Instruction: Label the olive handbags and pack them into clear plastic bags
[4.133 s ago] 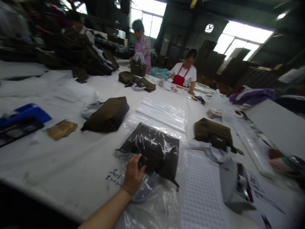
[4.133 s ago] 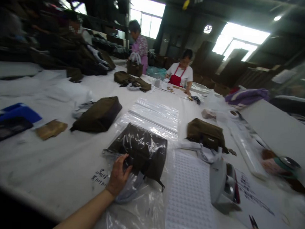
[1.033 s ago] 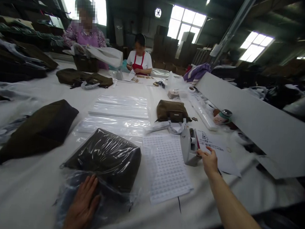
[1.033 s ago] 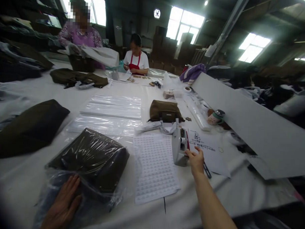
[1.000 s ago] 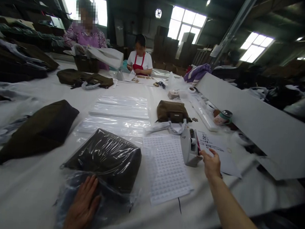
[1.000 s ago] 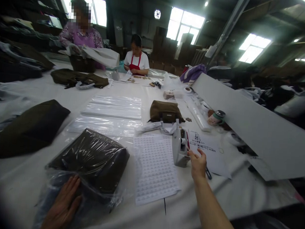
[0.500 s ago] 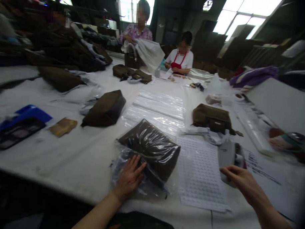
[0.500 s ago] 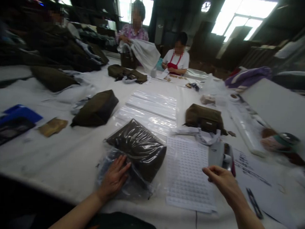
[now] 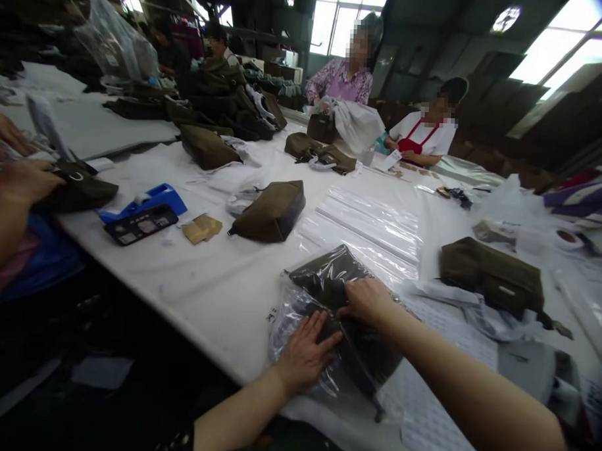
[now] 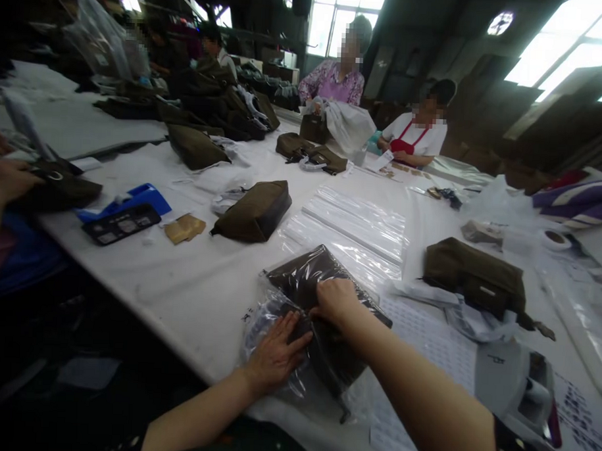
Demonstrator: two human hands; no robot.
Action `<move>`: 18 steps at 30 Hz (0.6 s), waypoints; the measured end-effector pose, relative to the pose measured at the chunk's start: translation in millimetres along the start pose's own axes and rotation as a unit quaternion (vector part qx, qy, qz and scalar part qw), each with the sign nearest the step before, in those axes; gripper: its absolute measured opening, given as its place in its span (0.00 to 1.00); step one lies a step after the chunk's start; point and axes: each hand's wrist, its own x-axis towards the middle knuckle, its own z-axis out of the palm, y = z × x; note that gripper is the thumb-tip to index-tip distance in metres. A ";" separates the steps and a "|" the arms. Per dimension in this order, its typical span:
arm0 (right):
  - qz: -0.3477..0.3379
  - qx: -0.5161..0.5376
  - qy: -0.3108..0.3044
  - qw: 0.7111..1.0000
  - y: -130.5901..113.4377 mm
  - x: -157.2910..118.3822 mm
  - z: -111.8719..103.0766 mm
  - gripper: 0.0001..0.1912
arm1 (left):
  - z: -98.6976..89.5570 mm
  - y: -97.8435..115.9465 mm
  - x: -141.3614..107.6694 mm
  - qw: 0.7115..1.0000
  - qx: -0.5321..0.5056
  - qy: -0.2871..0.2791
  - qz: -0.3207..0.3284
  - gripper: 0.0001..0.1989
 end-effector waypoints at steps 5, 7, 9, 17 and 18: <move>0.121 -0.059 0.118 0.984 74.8 -46.0 -8.6 0.19 | -6.6 3.2 1.2 1.000 0.015 -0.007 0.020 0.24; 0.076 -0.050 0.220 0.971 75.1 -83.4 4.5 0.16 | -19.2 1.0 -6.0 1.000 0.004 0.014 0.013 0.23; -0.063 -0.007 0.277 0.959 49.6 -120.8 30.7 0.15 | -35.4 -6.6 -16.2 0.995 -0.040 0.072 -0.052 0.21; -0.190 -0.020 0.443 0.876 -62.1 -133.1 130.1 0.19 | -88.5 -39.8 8.8 0.498 -0.608 0.010 -0.619 0.14; -0.172 -0.008 0.448 0.877 -55.4 -125.1 125.3 0.18 | -91.9 -39.2 14.6 0.473 -0.651 -0.033 -0.594 0.14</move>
